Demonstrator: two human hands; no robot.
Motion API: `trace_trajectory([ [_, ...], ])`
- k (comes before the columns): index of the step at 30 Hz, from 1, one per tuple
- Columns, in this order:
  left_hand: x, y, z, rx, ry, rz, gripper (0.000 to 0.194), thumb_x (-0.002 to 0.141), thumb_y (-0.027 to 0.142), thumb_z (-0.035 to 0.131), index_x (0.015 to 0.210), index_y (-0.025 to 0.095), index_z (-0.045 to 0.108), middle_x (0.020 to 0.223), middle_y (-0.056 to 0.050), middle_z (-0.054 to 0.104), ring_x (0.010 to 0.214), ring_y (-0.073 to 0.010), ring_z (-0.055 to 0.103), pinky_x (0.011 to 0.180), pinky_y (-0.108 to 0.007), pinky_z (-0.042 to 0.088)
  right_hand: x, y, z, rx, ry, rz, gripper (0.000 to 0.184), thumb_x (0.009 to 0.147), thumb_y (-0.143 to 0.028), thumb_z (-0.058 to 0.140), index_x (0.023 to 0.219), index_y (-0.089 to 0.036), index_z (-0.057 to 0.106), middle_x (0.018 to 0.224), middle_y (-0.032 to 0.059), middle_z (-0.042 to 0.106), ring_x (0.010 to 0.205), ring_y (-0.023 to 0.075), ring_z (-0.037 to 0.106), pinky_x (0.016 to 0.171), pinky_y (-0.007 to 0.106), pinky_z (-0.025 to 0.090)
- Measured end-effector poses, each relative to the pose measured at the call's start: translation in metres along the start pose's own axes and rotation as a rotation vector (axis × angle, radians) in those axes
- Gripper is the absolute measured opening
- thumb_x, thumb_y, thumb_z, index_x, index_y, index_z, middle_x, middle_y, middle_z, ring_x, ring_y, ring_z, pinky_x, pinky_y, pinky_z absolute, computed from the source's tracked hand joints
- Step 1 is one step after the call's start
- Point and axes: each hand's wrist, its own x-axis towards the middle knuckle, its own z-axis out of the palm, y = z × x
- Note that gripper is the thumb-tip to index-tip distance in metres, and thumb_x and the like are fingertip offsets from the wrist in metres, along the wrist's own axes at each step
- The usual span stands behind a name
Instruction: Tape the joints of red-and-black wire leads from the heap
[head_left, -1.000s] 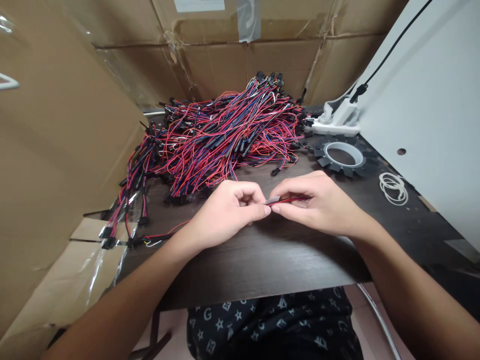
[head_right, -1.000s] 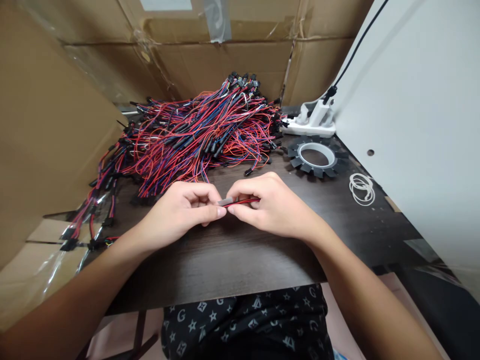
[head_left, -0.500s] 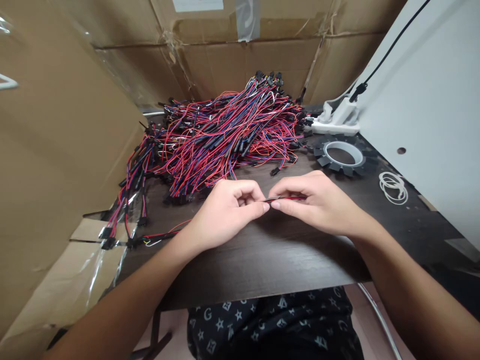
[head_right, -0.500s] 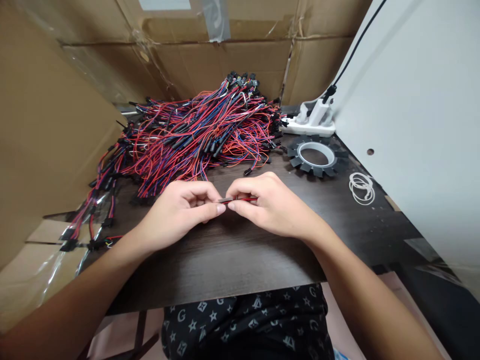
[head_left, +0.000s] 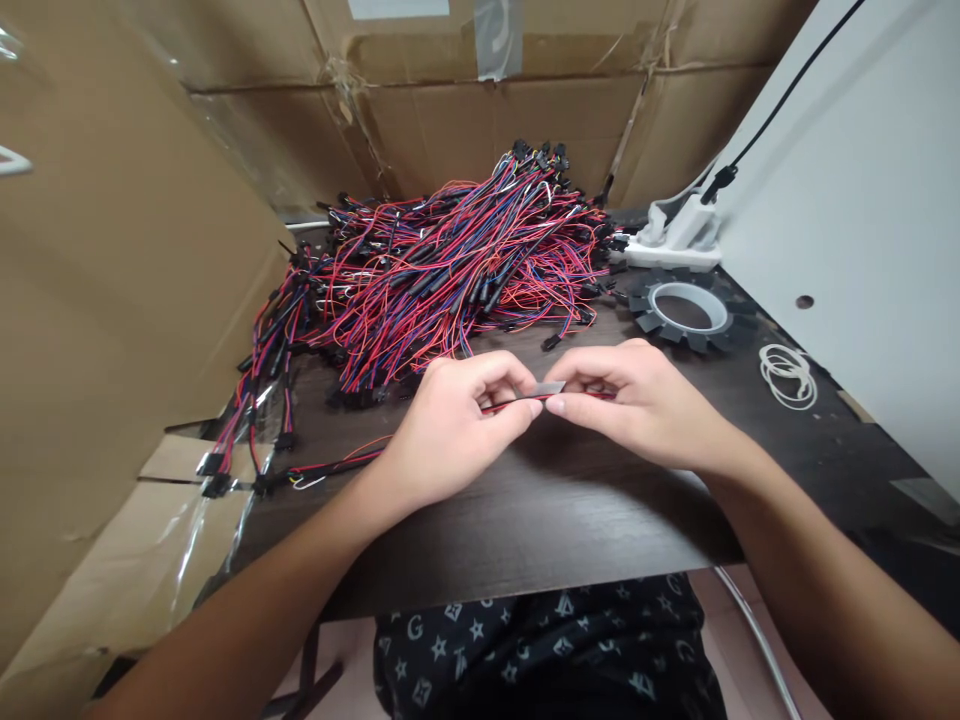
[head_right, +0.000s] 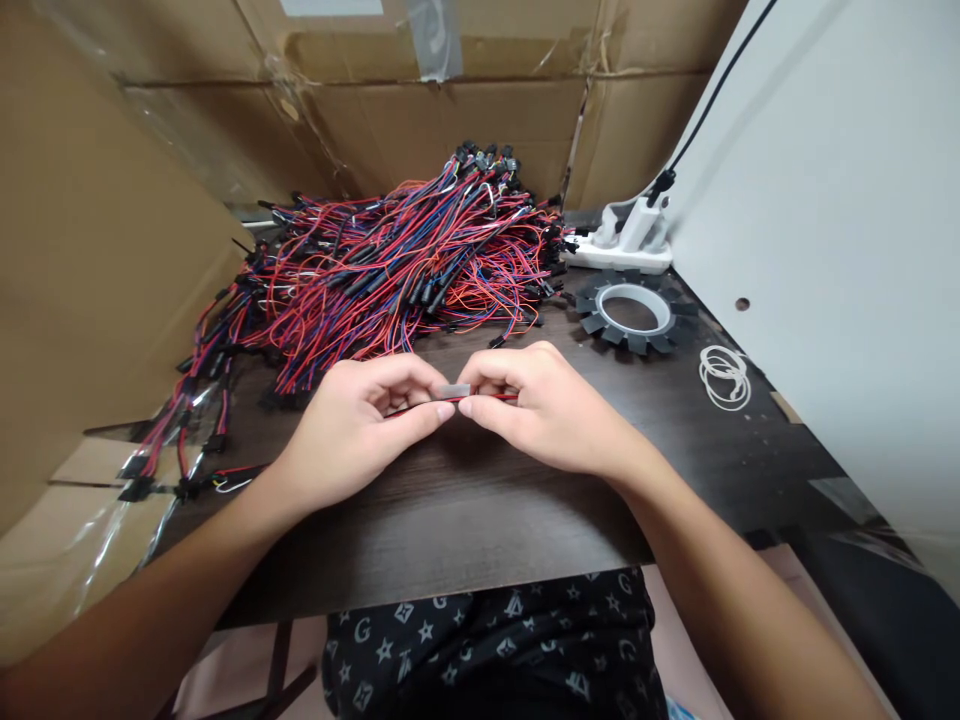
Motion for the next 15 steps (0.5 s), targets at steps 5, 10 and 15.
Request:
trace_trajectory([
  [5,0.0006,-0.0004,0.0005,-0.024,-0.006,-0.008,0.006,0.075,0.014,0.063,0.070,0.009,0.063,0.055,0.002,0.055,0.048,-0.0063,0.045,0.046,-0.017,0.035,-0.0015,-0.0020,-0.0001,0.040,-0.016,0.054,0.007,0.080,-0.009,0.058,0.076,-0.009,0.063,0.057,-0.0050,0.050,0.051,0.0036,0.040,0.048,0.015,0.032],
  [10,0.0002,-0.0010,0.0007,-0.027,-0.010,0.007,0.008,0.075,0.013,0.063,0.068,0.010,0.061,0.055,0.002,0.056,0.049,-0.0066,0.046,0.046,-0.018,0.035,-0.0021,-0.0031,0.0018,0.055,-0.020,0.102,0.007,0.079,-0.009,0.057,0.077,-0.010,0.063,0.059,-0.0033,0.054,0.051,0.0051,0.043,0.049,0.016,0.034],
  [15,0.0004,-0.0021,-0.0004,-0.025,-0.014,0.031,0.009,0.075,0.014,0.063,0.067,0.010,0.061,0.056,0.002,0.056,0.050,-0.0067,0.047,0.047,-0.018,0.036,-0.0022,-0.0028,0.0018,0.056,-0.026,0.115,0.007,0.080,-0.012,0.057,0.077,-0.009,0.063,0.062,-0.0008,0.058,0.052,0.0063,0.046,0.048,0.017,0.036],
])
